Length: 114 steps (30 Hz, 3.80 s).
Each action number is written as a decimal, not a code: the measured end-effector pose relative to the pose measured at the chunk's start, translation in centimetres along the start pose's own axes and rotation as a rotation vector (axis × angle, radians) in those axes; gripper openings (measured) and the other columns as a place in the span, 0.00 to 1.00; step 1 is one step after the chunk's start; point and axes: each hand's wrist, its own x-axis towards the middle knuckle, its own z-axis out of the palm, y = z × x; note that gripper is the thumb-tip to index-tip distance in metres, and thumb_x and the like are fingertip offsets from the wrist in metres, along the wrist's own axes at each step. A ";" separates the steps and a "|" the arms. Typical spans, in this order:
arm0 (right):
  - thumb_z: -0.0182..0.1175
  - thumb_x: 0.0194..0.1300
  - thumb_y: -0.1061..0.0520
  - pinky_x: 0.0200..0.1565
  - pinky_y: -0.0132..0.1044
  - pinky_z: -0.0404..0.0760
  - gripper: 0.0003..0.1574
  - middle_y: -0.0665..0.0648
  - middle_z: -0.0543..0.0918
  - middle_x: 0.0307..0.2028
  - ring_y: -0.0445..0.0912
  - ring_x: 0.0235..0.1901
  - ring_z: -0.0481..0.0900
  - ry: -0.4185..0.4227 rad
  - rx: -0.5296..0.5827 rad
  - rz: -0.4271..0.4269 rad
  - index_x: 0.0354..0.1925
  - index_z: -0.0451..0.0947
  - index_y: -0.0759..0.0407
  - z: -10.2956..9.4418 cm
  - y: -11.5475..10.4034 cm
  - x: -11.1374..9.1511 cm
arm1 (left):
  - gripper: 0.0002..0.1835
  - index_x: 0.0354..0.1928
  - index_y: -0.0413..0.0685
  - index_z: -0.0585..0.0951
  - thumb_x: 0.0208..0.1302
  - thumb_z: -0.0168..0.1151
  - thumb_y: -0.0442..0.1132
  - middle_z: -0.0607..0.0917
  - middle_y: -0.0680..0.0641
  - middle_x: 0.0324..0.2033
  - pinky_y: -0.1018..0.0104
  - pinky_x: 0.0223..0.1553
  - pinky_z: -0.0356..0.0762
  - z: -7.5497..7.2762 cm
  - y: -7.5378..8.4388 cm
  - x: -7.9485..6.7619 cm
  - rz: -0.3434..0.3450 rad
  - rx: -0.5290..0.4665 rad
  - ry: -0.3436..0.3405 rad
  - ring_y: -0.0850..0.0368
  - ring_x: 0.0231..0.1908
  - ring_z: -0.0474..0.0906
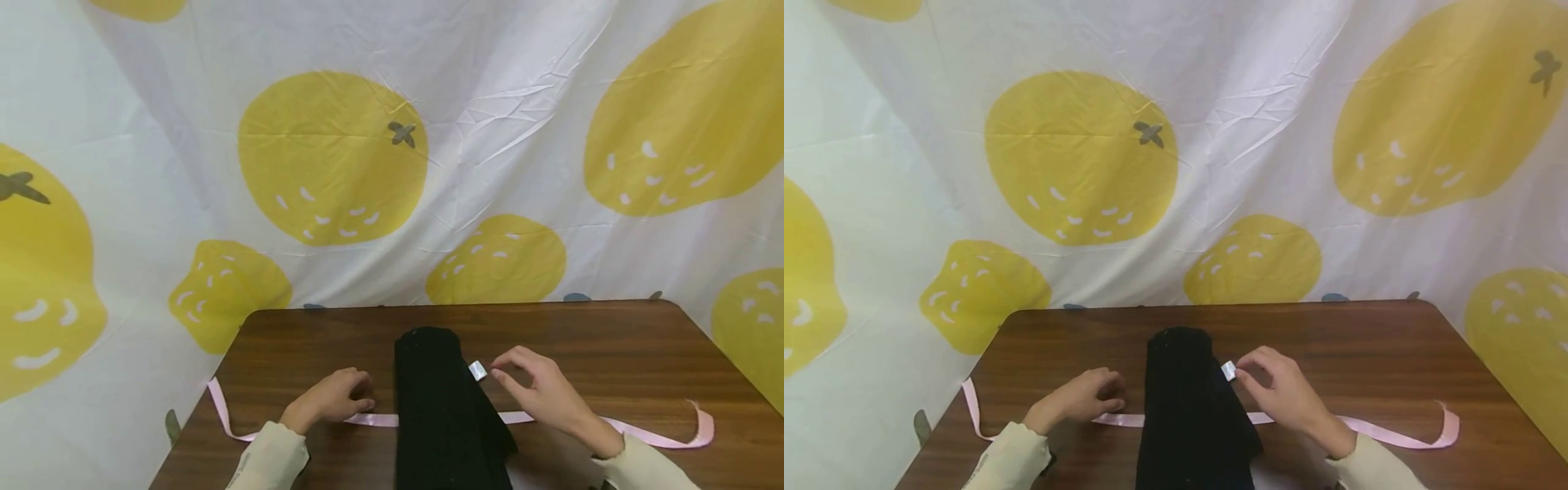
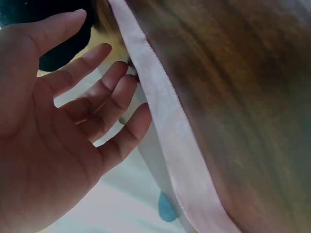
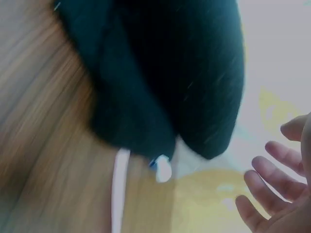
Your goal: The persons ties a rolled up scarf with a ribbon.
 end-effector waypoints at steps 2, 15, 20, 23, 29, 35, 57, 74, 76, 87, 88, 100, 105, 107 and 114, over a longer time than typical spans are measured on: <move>0.67 0.63 0.64 0.33 0.31 0.78 0.11 0.45 0.84 0.33 0.35 0.33 0.78 -0.035 -0.006 0.058 0.37 0.81 0.47 -0.1 1.1 -0.2 | 0.11 0.42 0.46 0.80 0.64 0.67 0.45 0.80 0.51 0.35 0.64 0.37 0.74 0.1 -0.1 0.0 0.005 -0.023 -0.009 0.57 0.36 0.75; 0.66 0.64 0.56 0.29 0.31 0.74 0.05 0.46 0.79 0.27 0.34 0.27 0.73 -0.491 0.083 0.310 0.37 0.80 0.56 -0.9 6.4 -1.9 | 0.20 0.42 0.50 0.76 0.56 0.74 0.50 0.76 0.51 0.31 0.67 0.34 0.68 0.7 -1.1 -0.3 -0.038 -0.104 -0.045 0.59 0.32 0.70; 0.69 0.60 0.56 0.26 0.30 0.70 0.09 0.46 0.76 0.23 0.34 0.24 0.70 -0.561 0.168 0.319 0.34 0.78 0.58 -0.9 7.1 -2.1 | 0.18 0.39 0.49 0.76 0.55 0.76 0.45 0.75 0.52 0.29 0.68 0.34 0.68 1.0 -1.0 -0.5 -0.027 -0.092 -0.002 0.59 0.31 0.70; 0.72 0.56 0.57 0.26 0.31 0.69 0.14 0.47 0.74 0.23 0.35 0.24 0.69 -0.581 0.197 0.343 0.33 0.76 0.60 -0.9 7.1 -2.1 | 0.17 0.38 0.48 0.77 0.54 0.76 0.43 0.75 0.52 0.28 0.69 0.33 0.68 1.3 -0.8 -0.5 -0.007 -0.100 0.033 0.61 0.30 0.69; 0.74 0.53 0.57 0.28 0.30 0.69 0.14 0.50 0.72 0.27 0.36 0.27 0.68 -0.581 0.124 0.322 0.27 0.76 0.57 -0.6 6.9 -2.3 | 0.15 0.36 0.47 0.77 0.54 0.76 0.40 0.74 0.53 0.25 0.70 0.30 0.67 1.5 -0.5 -0.6 -0.011 -0.117 0.061 0.67 0.26 0.67; 0.73 0.54 0.57 0.29 0.30 0.67 0.12 0.51 0.72 0.29 0.37 0.29 0.67 -0.571 0.064 0.292 0.24 0.77 0.54 -0.5 6.5 -2.4 | 0.13 0.33 0.47 0.78 0.53 0.76 0.39 0.72 0.58 0.20 0.71 0.27 0.66 1.5 -0.3 -0.5 -0.050 -0.132 0.058 0.68 0.22 0.66; 0.57 0.61 0.72 0.23 0.29 0.71 0.06 0.46 0.75 0.23 0.34 0.23 0.72 -0.638 0.276 0.319 0.32 0.73 0.63 -0.6 6.9 -2.0 | 0.10 0.23 0.50 0.76 0.58 0.65 0.31 0.72 0.60 0.19 0.73 0.27 0.67 1.1 -0.3 -0.8 -0.009 -0.215 -0.003 0.69 0.22 0.67; 0.62 0.65 0.58 0.21 0.27 0.63 0.15 0.39 0.68 0.17 0.31 0.18 0.64 -0.637 0.175 0.293 0.21 0.75 0.58 -0.4 6.8 -1.6 | 0.10 0.29 0.48 0.85 0.68 0.61 0.40 0.78 0.59 0.24 0.72 0.26 0.65 0.8 -0.4 -1.1 -0.060 -0.358 -0.090 0.66 0.23 0.66; 0.63 0.66 0.57 0.20 0.26 0.62 0.20 0.38 0.66 0.16 0.31 0.17 0.62 -0.645 0.184 0.296 0.19 0.71 0.59 -0.6 6.7 -1.5 | 0.12 0.28 0.46 0.84 0.70 0.59 0.40 0.76 0.59 0.23 0.72 0.26 0.65 0.7 -0.4 -1.1 -0.050 -0.363 -0.085 0.66 0.23 0.66; 0.58 0.66 0.63 0.18 0.27 0.55 0.23 0.39 0.61 0.15 0.30 0.15 0.57 -0.689 0.302 0.276 0.16 0.64 0.64 -0.6 6.5 -0.8 | 0.15 0.30 0.37 0.80 0.72 0.58 0.43 0.72 0.57 0.21 0.72 0.23 0.62 0.1 0.2 -1.0 -0.044 -0.418 -0.073 0.66 0.20 0.64; 0.58 0.66 0.64 0.17 0.27 0.55 0.23 0.39 0.60 0.15 0.29 0.15 0.56 -0.692 0.328 0.266 0.16 0.63 0.64 -0.6 6.3 -0.7 | 0.15 0.30 0.38 0.80 0.71 0.59 0.43 0.72 0.58 0.21 0.72 0.23 0.62 -0.1 0.4 -0.9 -0.047 -0.415 -0.070 0.67 0.20 0.63; 0.51 0.71 0.66 0.24 0.25 0.65 0.23 0.55 0.58 0.13 0.33 0.18 0.60 -0.743 0.586 0.270 0.18 0.61 0.66 -1.2 4.2 1.1 | 0.17 0.28 0.30 0.79 0.67 0.63 0.41 0.68 0.57 0.17 0.70 0.19 0.58 -2.3 1.8 -1.4 -0.137 -0.512 -0.099 0.63 0.18 0.61; 0.50 0.74 0.64 0.15 0.29 0.57 0.23 0.66 0.59 0.12 0.31 0.14 0.59 -0.749 0.604 0.209 0.19 0.63 0.64 -1.3 3.8 1.5 | 0.21 0.27 0.26 0.74 0.70 0.60 0.41 0.64 0.57 0.16 0.70 0.19 0.54 -2.6 2.2 -1.3 -0.100 -0.581 -0.096 0.64 0.16 0.56; 0.50 0.74 0.64 0.14 0.31 0.56 0.23 0.66 0.58 0.12 0.32 0.14 0.58 -0.755 0.630 0.212 0.20 0.63 0.64 -1.4 3.6 1.7 | 0.22 0.28 0.27 0.74 0.70 0.60 0.42 0.66 0.58 0.16 0.70 0.18 0.54 -2.7 2.3 -1.2 -0.090 -0.575 -0.089 0.64 0.16 0.54; 0.50 0.76 0.61 0.16 0.34 0.60 0.22 0.64 0.58 0.13 0.35 0.14 0.58 -0.746 0.635 0.206 0.22 0.65 0.65 -1.5 2.4 2.2 | 0.20 0.29 0.34 0.81 0.72 0.57 0.45 0.70 0.58 0.15 0.70 0.18 0.53 -3.2 3.2 -0.4 -0.035 -0.504 -0.072 0.65 0.15 0.51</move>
